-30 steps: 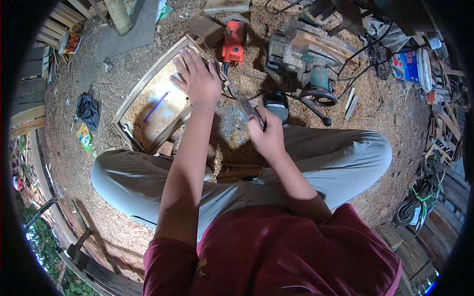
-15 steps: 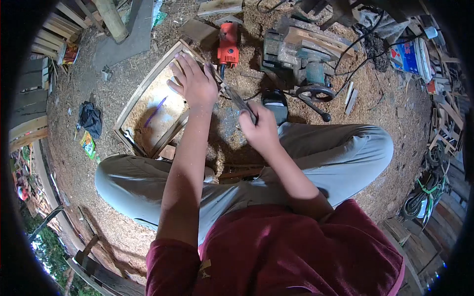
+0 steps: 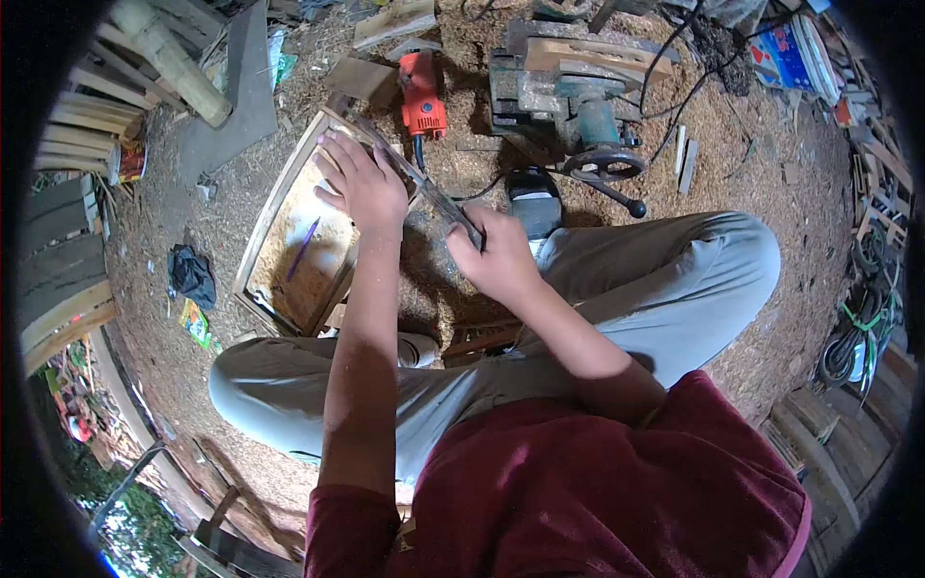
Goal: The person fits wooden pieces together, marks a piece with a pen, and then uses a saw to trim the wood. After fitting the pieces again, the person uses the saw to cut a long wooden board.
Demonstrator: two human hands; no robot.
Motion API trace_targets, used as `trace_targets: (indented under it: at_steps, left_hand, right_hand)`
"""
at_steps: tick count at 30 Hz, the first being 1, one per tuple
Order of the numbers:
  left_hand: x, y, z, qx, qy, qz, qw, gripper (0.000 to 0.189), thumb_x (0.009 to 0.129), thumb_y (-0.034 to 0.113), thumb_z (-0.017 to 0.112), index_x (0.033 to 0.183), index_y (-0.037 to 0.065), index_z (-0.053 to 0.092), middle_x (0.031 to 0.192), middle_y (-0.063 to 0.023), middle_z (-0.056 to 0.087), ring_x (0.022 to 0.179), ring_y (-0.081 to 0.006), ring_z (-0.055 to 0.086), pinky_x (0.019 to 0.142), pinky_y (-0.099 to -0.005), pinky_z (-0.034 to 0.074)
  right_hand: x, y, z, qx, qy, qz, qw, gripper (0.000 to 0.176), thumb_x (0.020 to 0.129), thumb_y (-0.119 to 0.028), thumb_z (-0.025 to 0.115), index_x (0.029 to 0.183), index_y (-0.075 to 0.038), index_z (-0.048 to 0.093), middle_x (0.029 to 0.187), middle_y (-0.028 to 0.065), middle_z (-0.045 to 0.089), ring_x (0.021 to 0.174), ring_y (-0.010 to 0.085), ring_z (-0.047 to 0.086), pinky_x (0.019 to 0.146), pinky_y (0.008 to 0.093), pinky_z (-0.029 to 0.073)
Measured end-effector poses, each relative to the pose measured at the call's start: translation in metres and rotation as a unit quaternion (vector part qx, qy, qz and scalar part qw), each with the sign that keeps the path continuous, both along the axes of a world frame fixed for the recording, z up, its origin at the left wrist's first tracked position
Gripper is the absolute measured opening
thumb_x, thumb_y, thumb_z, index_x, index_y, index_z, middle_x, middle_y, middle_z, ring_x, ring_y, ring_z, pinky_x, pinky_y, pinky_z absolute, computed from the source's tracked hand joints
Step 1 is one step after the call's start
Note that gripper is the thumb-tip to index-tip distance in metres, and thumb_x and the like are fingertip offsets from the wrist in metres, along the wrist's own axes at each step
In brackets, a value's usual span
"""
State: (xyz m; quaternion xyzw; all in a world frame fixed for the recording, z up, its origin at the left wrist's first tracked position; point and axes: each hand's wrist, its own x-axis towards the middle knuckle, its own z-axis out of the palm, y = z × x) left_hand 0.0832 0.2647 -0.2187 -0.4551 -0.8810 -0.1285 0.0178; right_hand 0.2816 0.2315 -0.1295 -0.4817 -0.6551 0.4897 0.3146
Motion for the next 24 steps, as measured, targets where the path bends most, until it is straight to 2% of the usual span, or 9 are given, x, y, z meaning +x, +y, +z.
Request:
trace_targets:
  at_steps: [1, 4, 8, 11, 14, 19, 21, 24]
  left_hand:
    - [0.0, -0.001, -0.001, 0.001, 0.003, -0.003, 1.0, 0.068, 0.108, 0.037, 0.04, 0.162, 0.002, 0.018, 0.172, -0.0177, 0.008, 0.157, -0.0415, 0.009, 0.118, -0.0714, 0.009]
    - [-0.001, -0.001, -0.003, 0.006, 0.004, -0.007, 1.0, 0.068, 0.108, 0.036, 0.04, 0.162, 0.002, 0.018, 0.171, -0.0186, 0.008, 0.156, -0.0425, 0.009, 0.117, -0.072, 0.011]
    - [-0.003, -0.001, -0.006, 0.0, 0.007, -0.01, 1.0, 0.069, 0.108, 0.035, 0.041, 0.162, 0.002, 0.017, 0.171, -0.0186, 0.008, 0.156, -0.0433, 0.009, 0.117, -0.0722, 0.011]
    - [-0.004, 0.001, -0.006, -0.001, -0.005, -0.014, 1.0, 0.069, 0.108, 0.034, 0.041, 0.162, 0.001, 0.016, 0.172, -0.0187, 0.008, 0.156, -0.0437, 0.009, 0.117, -0.072, 0.01]
    - [-0.005, -0.002, -0.008, 0.012, -0.008, -0.023, 1.0, 0.068, 0.108, 0.033, 0.041, 0.162, 0.001, 0.016, 0.172, -0.0191, 0.007, 0.157, -0.0442, 0.008, 0.118, -0.0712, 0.009]
    - [-0.004, -0.004, -0.008, 0.046, -0.026, -0.05, 0.997, 0.068, 0.108, 0.033, 0.039, 0.163, 0.001, 0.015, 0.171, -0.0211, 0.007, 0.156, -0.0453, 0.007, 0.119, -0.07, 0.008]
    - [-0.005, -0.005, -0.009, 0.011, -0.012, -0.037, 0.999, 0.068, 0.109, 0.035, 0.037, 0.163, 0.001, 0.014, 0.171, -0.0221, 0.007, 0.156, -0.0456, 0.006, 0.118, -0.0704, 0.008]
    - [-0.004, -0.005, -0.01, 0.008, -0.006, -0.037, 0.999, 0.069, 0.109, 0.036, 0.036, 0.163, 0.001, 0.012, 0.171, -0.0222, 0.006, 0.156, -0.0456, 0.007, 0.118, -0.0702, 0.007]
  right_hand:
    - [0.004, -0.002, 0.001, 0.011, -0.003, 0.001, 1.0, 0.027, 0.085, -0.021, 0.064, 0.077, 0.003, 0.057, 0.068, 0.0266, 0.055, 0.065, 0.0465, 0.058, 0.059, 0.0457, 0.047]
    - [0.019, -0.011, 0.005, -0.074, -0.02, 0.009, 0.997, 0.026, 0.085, -0.022, 0.064, 0.077, 0.003, 0.058, 0.068, 0.0263, 0.057, 0.066, 0.0466, 0.059, 0.06, 0.0471, 0.047]
    - [0.001, 0.001, -0.004, -0.048, -0.033, -0.009, 0.998, 0.027, 0.086, -0.023, 0.064, 0.076, 0.002, 0.059, 0.067, 0.026, 0.056, 0.066, 0.0467, 0.061, 0.062, 0.0495, 0.048]
    - [-0.002, -0.001, -0.01, -0.009, 0.014, -0.022, 1.0, 0.026, 0.088, -0.02, 0.061, 0.077, 0.003, 0.053, 0.063, 0.0196, 0.047, 0.054, 0.0286, 0.042, 0.056, 0.0416, 0.04]
    - [0.017, -0.008, 0.012, -0.092, -0.015, -0.001, 0.996, 0.027, 0.085, -0.022, 0.064, 0.075, 0.002, 0.059, 0.067, 0.0268, 0.057, 0.067, 0.0465, 0.063, 0.062, 0.049, 0.05]
    - [0.0, 0.001, 0.012, -0.083, -0.031, -0.009, 0.996, 0.027, 0.085, -0.023, 0.064, 0.076, 0.003, 0.062, 0.065, 0.0267, 0.058, 0.066, 0.047, 0.063, 0.062, 0.0503, 0.05]
    - [-0.014, 0.008, 0.009, -0.061, -0.021, -0.029, 0.997, 0.027, 0.085, -0.024, 0.064, 0.077, 0.002, 0.062, 0.066, 0.0265, 0.059, 0.066, 0.0471, 0.063, 0.062, 0.0507, 0.05]
    - [0.002, -0.002, 0.018, -0.106, -0.021, -0.011, 0.994, 0.026, 0.085, -0.024, 0.064, 0.079, 0.002, 0.063, 0.068, 0.0267, 0.06, 0.067, 0.0473, 0.063, 0.063, 0.0501, 0.051]
